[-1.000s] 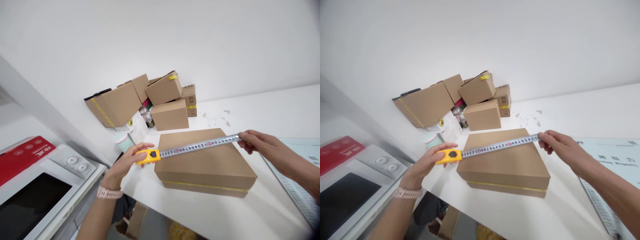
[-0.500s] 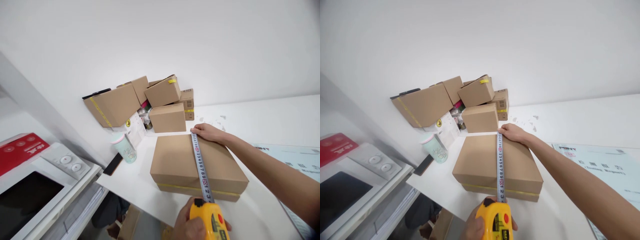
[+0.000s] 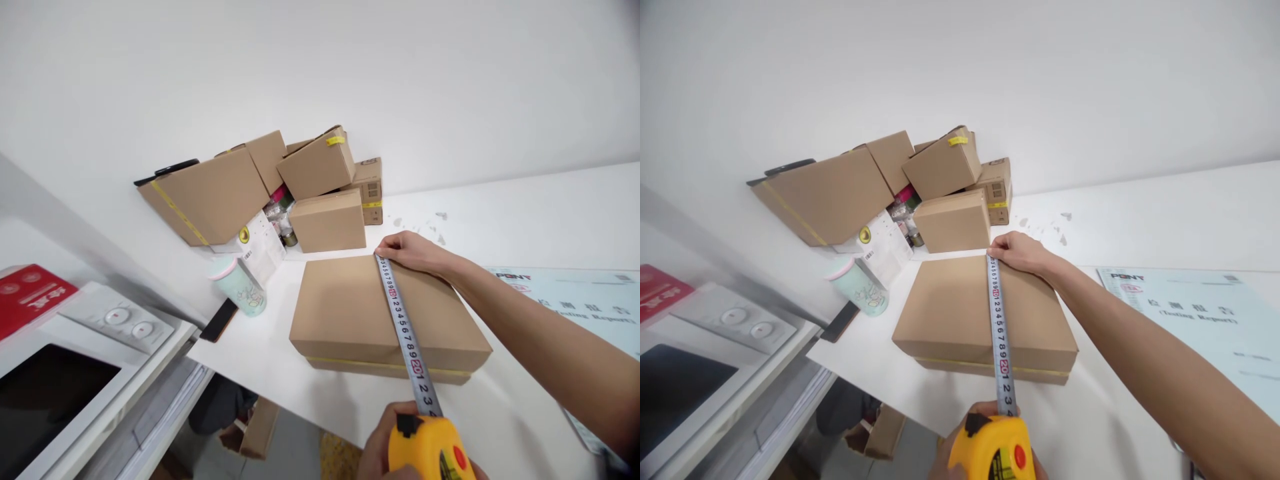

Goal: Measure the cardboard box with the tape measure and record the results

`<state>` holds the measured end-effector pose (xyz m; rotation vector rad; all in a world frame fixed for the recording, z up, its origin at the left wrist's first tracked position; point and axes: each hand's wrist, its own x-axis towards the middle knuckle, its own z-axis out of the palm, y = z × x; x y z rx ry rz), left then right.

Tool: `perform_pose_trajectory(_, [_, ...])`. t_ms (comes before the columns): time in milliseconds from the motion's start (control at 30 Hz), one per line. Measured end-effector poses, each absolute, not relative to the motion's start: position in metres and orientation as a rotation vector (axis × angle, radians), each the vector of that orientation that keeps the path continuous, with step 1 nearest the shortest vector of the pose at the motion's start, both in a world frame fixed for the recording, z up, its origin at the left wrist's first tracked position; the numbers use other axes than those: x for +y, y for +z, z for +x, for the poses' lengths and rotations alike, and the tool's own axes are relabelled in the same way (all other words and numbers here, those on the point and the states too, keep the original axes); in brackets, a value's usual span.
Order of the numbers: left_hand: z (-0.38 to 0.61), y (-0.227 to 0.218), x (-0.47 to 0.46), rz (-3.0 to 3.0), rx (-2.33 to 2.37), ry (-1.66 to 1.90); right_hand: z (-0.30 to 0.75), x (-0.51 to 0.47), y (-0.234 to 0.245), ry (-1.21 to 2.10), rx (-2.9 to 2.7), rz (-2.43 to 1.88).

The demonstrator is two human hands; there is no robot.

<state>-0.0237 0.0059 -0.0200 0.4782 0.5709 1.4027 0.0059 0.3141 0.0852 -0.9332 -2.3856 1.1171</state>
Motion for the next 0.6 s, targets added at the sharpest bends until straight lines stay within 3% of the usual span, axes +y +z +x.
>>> perform_pose_trajectory(333, [-0.033, -0.070, -0.006, 0.739, 0.712, 1.405, 0.009, 0.308, 0.089, 1.121, -2.390, -0.907])
perform_pose_trajectory(600, [-0.071, -0.010, -0.038, 0.538, 1.028, 1.467, 0.024, 0.302, 0.086, 1.072, -1.804, -0.905])
